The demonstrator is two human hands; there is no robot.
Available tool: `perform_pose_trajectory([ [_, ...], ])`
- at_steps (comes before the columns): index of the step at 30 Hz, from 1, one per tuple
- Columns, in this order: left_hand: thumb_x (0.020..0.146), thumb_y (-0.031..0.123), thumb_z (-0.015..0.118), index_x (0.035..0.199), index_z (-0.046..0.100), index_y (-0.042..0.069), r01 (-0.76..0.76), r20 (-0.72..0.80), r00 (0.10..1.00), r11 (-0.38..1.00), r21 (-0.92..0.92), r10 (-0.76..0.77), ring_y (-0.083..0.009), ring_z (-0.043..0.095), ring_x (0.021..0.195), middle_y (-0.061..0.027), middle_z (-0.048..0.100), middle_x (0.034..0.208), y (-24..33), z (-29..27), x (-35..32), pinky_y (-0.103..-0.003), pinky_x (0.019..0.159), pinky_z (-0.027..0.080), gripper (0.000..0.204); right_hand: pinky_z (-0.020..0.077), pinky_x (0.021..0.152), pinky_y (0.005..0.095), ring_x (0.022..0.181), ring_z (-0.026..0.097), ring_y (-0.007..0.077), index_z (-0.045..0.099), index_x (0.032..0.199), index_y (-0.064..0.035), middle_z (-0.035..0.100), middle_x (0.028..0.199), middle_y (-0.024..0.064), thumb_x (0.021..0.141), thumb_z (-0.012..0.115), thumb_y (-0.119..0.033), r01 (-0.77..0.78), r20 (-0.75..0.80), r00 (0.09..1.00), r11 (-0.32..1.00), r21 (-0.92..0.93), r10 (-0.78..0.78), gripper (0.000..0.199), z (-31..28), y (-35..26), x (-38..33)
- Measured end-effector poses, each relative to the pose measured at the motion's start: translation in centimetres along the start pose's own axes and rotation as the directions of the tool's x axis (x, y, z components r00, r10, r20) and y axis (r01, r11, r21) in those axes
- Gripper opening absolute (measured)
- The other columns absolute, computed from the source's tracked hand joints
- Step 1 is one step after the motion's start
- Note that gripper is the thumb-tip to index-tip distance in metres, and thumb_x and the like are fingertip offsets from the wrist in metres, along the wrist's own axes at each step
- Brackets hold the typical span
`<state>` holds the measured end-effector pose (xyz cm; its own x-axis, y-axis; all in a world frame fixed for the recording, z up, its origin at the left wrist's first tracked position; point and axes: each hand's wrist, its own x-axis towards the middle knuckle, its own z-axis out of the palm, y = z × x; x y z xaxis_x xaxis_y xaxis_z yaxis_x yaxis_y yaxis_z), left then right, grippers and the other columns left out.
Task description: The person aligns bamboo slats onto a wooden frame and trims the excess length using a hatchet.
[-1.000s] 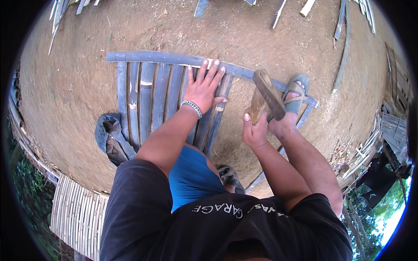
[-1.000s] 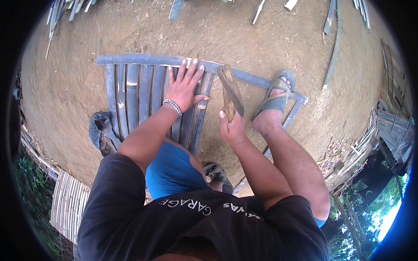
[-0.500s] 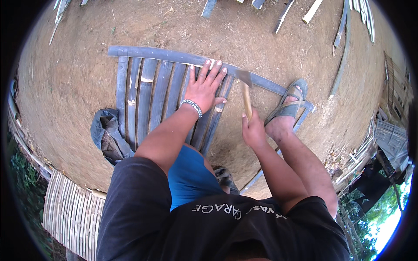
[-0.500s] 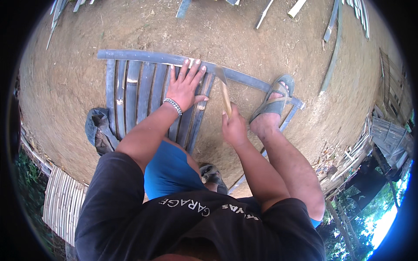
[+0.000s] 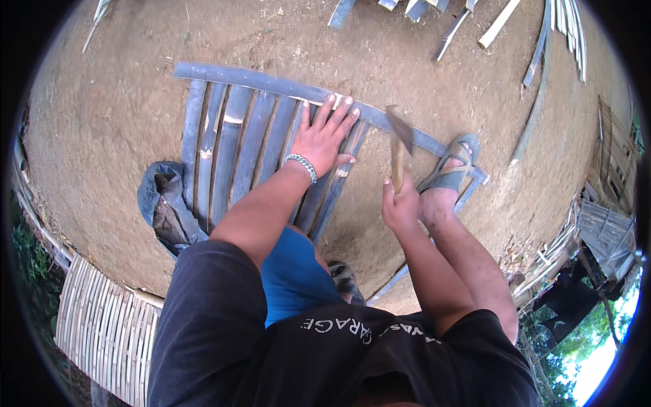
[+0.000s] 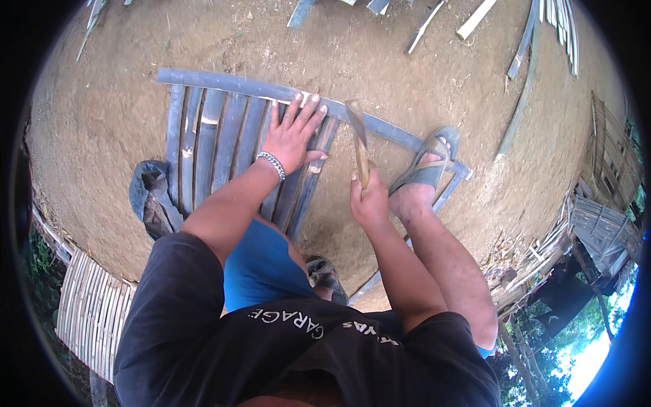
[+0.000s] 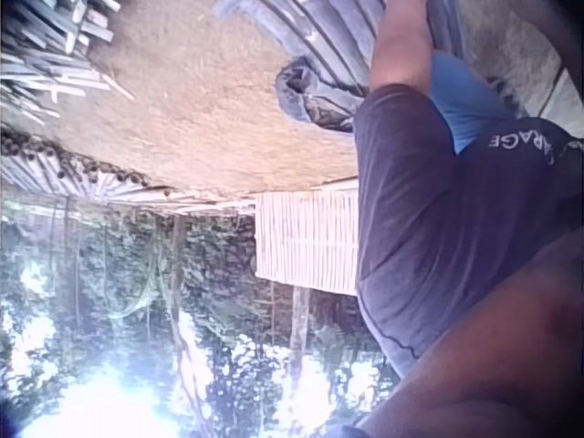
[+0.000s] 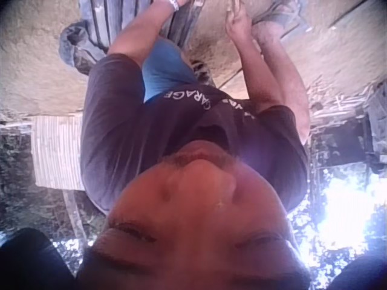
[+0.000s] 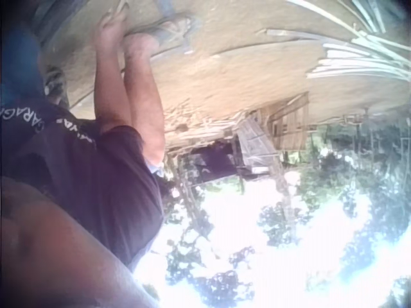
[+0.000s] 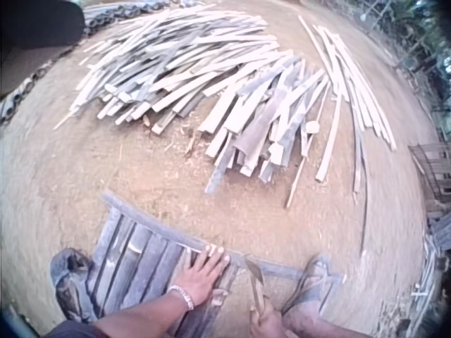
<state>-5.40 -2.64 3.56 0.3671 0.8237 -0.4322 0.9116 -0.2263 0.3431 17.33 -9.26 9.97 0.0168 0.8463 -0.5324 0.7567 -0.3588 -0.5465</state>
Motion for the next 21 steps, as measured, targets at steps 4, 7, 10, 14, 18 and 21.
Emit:
perform_pose_trajectory([
  [4, 0.079, 0.071, 0.069, 0.164, 0.026, 0.023, -0.008, -0.012, 1.000, 1.000, -0.022, 0.007, -0.0307, 0.008, 0.160, -0.0027, 0.014, 0.173, 0.0, 0.2, 0.1, -0.065, 0.125, 0.008, 0.107, 0.0510, 0.085, 0.0496, 0.099, 0.066, 0.0476, 0.055, 0.129, 0.0009, 0.067, 0.100, 0.0282, 0.100, 0.061, -0.020, 0.316, -0.114, 0.943, 0.948, 0.025, -0.312, 0.036, -0.3, 0.4, 0.1],
  [7, 0.080, 0.072, 0.068, 0.164, 0.027, 0.023, -0.009, -0.004, 1.000, 1.000, -0.013, 0.009, -0.0308, 0.008, 0.160, -0.0028, 0.013, 0.173, 0.0, 0.1, 0.3, -0.065, 0.126, 0.008, 0.106, 0.0522, 0.083, 0.0503, 0.094, 0.068, 0.0459, 0.056, 0.126, 0.0023, 0.068, 0.097, 0.0271, 0.099, 0.063, -0.019, 0.003, -0.015, 1.000, 0.999, -0.048, -0.004, 0.036, 1.1, 1.4, 0.2],
  [10, 0.079, 0.071, 0.069, 0.164, 0.028, 0.022, -0.012, -0.010, 1.000, 1.000, -0.024, 0.012, -0.0307, 0.009, 0.160, -0.0029, 0.014, 0.173, 0.2, 0.4, -0.2, -0.066, 0.125, 0.009, 0.106, 0.0531, 0.080, 0.0551, 0.089, 0.068, 0.0525, 0.053, 0.132, 0.0011, 0.069, 0.097, 0.0299, 0.098, 0.061, -0.017, -0.010, 0.013, 1.000, 0.997, -0.083, 0.011, 0.040, 1.0, 1.9, 0.4],
  [14, 0.077, 0.070, 0.071, 0.163, 0.029, 0.022, -0.022, -0.055, 0.998, 0.999, -0.029, 0.020, -0.0308, 0.010, 0.159, -0.0033, 0.016, 0.173, -0.2, 0.3, 0.0, -0.066, 0.125, 0.011, 0.107, 0.0537, 0.081, 0.0540, 0.090, 0.068, 0.0515, 0.055, 0.130, -0.0029, 0.069, 0.096, 0.0289, 0.098, 0.062, -0.019, 0.339, -0.156, 0.928, 0.941, -0.020, -0.338, 0.037, 1.1, 2.0, 0.1],
  [18, 0.077, 0.071, 0.071, 0.163, 0.029, 0.022, -0.031, -0.056, 0.998, 0.999, -0.029, 0.029, -0.0307, 0.011, 0.159, -0.0032, 0.016, 0.173, 0.1, 0.4, -0.1, -0.066, 0.125, 0.012, 0.108, 0.0538, 0.082, 0.0530, 0.092, 0.068, 0.0498, 0.058, 0.126, -0.0033, 0.069, 0.095, 0.0275, 0.097, 0.064, -0.020, 0.017, 0.048, 0.999, 0.997, -0.079, -0.013, 0.034, 1.1, 3.1, 0.0],
  [21, 0.078, 0.071, 0.070, 0.163, 0.028, 0.022, -0.020, -0.055, 0.998, 1.000, -0.009, 0.020, -0.0305, 0.011, 0.159, -0.0030, 0.016, 0.173, -0.2, 0.6, 0.0, -0.065, 0.125, 0.012, 0.108, 0.0537, 0.082, 0.0521, 0.092, 0.069, 0.0493, 0.057, 0.126, -0.0014, 0.070, 0.094, 0.0271, 0.097, 0.064, -0.018, 0.057, -0.016, 0.998, 0.998, 0.017, -0.057, 0.034, 1.0, 2.0, 0.9],
])
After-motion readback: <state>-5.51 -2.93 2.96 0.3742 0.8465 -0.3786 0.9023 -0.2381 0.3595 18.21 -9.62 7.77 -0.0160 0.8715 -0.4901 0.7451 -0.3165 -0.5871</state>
